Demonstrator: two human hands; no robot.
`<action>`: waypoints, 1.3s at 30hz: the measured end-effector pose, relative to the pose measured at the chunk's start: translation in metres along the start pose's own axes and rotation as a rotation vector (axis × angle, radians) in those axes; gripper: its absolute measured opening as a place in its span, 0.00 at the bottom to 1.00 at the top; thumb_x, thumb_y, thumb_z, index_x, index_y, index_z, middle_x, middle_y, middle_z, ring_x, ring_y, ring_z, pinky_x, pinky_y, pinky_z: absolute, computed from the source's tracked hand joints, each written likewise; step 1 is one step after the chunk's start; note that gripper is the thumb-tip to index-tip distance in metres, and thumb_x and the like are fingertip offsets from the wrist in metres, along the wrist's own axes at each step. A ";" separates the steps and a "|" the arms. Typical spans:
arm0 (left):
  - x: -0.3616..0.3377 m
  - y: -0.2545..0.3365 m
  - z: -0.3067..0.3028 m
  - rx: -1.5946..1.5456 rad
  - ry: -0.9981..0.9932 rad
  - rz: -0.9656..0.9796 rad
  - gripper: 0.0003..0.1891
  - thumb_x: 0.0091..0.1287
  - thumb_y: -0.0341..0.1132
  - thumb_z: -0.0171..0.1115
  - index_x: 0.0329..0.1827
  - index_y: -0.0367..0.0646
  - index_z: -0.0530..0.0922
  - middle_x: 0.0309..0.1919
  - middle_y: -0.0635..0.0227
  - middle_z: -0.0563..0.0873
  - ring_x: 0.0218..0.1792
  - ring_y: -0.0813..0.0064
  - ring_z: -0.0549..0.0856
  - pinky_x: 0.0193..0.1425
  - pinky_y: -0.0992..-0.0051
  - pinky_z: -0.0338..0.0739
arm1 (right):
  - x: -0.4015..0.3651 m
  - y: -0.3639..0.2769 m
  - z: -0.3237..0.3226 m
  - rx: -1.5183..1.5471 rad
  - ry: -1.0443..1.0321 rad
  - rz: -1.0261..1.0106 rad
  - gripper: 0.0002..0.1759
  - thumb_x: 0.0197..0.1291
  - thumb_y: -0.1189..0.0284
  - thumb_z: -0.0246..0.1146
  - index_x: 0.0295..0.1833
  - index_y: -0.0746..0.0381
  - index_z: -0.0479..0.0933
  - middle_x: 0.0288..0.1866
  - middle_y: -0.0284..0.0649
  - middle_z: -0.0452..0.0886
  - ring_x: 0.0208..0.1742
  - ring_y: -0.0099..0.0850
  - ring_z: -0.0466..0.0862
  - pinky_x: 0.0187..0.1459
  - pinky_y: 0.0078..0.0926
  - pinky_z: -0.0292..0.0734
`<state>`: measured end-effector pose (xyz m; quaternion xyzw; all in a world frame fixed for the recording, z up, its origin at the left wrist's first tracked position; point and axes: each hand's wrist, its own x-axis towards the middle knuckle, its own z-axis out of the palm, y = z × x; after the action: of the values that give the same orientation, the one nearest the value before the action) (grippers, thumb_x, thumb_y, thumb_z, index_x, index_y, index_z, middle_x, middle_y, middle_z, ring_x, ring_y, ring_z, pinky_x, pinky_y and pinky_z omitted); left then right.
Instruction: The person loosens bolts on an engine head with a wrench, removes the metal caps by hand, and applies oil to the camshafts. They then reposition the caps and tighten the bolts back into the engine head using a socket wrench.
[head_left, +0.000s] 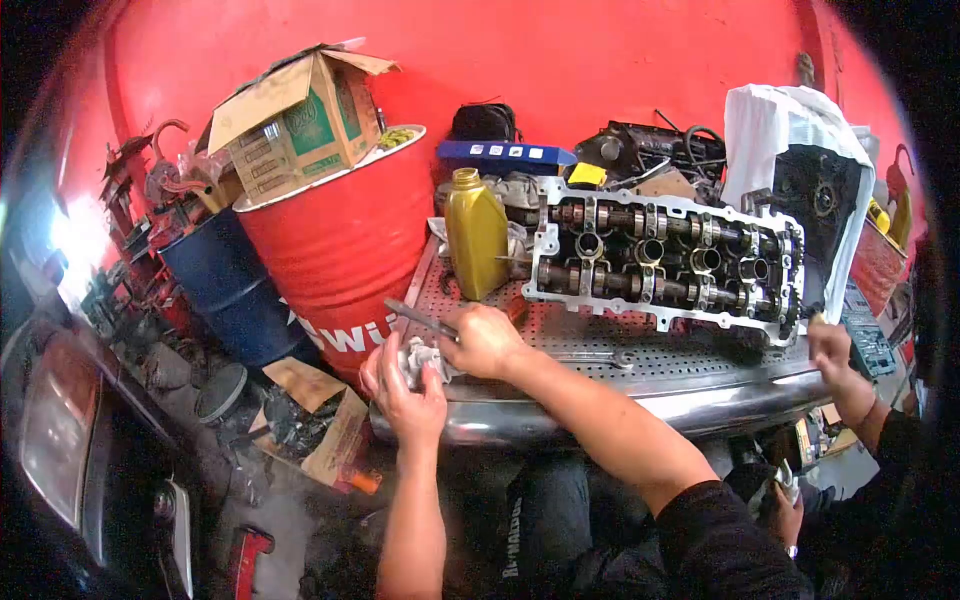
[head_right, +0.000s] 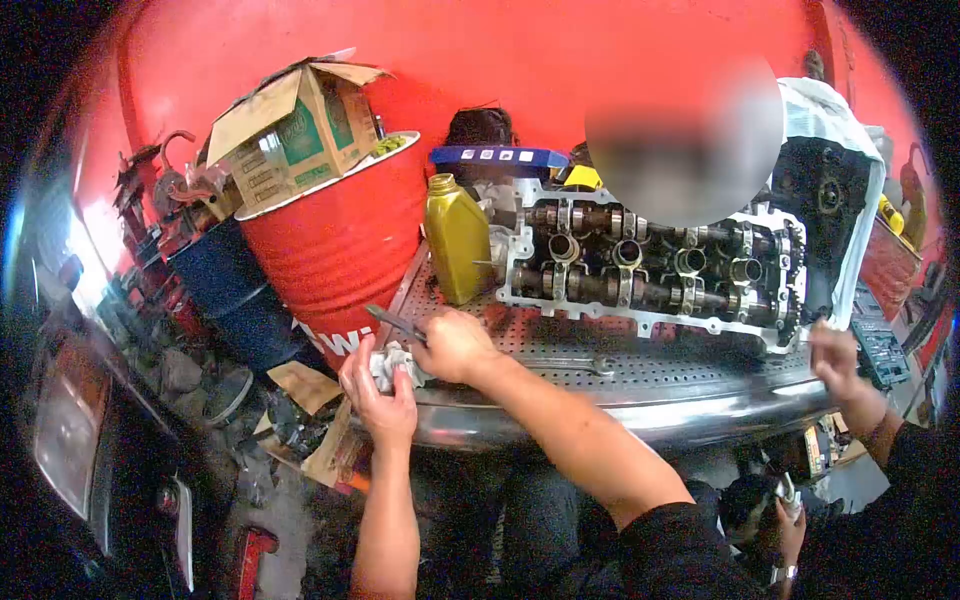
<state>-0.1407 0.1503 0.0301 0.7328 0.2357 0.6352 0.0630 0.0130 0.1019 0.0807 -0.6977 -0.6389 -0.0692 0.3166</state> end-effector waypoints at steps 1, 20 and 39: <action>-0.005 0.005 -0.001 -0.044 -0.004 -0.039 0.30 0.57 0.24 0.66 0.66 0.34 0.74 0.56 0.49 0.81 0.60 0.50 0.78 0.68 0.54 0.71 | 0.001 -0.010 -0.004 0.058 0.072 -0.045 0.17 0.57 0.62 0.63 0.38 0.68 0.84 0.35 0.58 0.85 0.43 0.56 0.86 0.50 0.52 0.81; -0.013 0.098 -0.062 -0.396 -0.156 -0.223 0.20 0.75 0.30 0.59 0.67 0.29 0.74 0.55 0.44 0.85 0.56 0.51 0.87 0.59 0.64 0.80 | -0.054 -0.099 -0.089 1.580 -0.123 0.518 0.10 0.75 0.62 0.58 0.46 0.58 0.76 0.39 0.34 0.81 0.42 0.26 0.81 0.49 0.29 0.76; -0.013 0.127 -0.086 -1.084 -0.371 -0.665 0.18 0.81 0.42 0.50 0.57 0.33 0.69 0.32 0.57 0.81 0.29 0.68 0.81 0.37 0.61 0.83 | -0.082 -0.047 -0.068 0.044 0.561 -0.364 0.15 0.62 0.62 0.59 0.26 0.57 0.76 0.23 0.37 0.76 0.26 0.40 0.79 0.32 0.40 0.75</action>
<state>-0.1905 0.0151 0.0843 0.5828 0.0817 0.4739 0.6550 -0.0239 -0.0043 0.1099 -0.5189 -0.6423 -0.3004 0.4775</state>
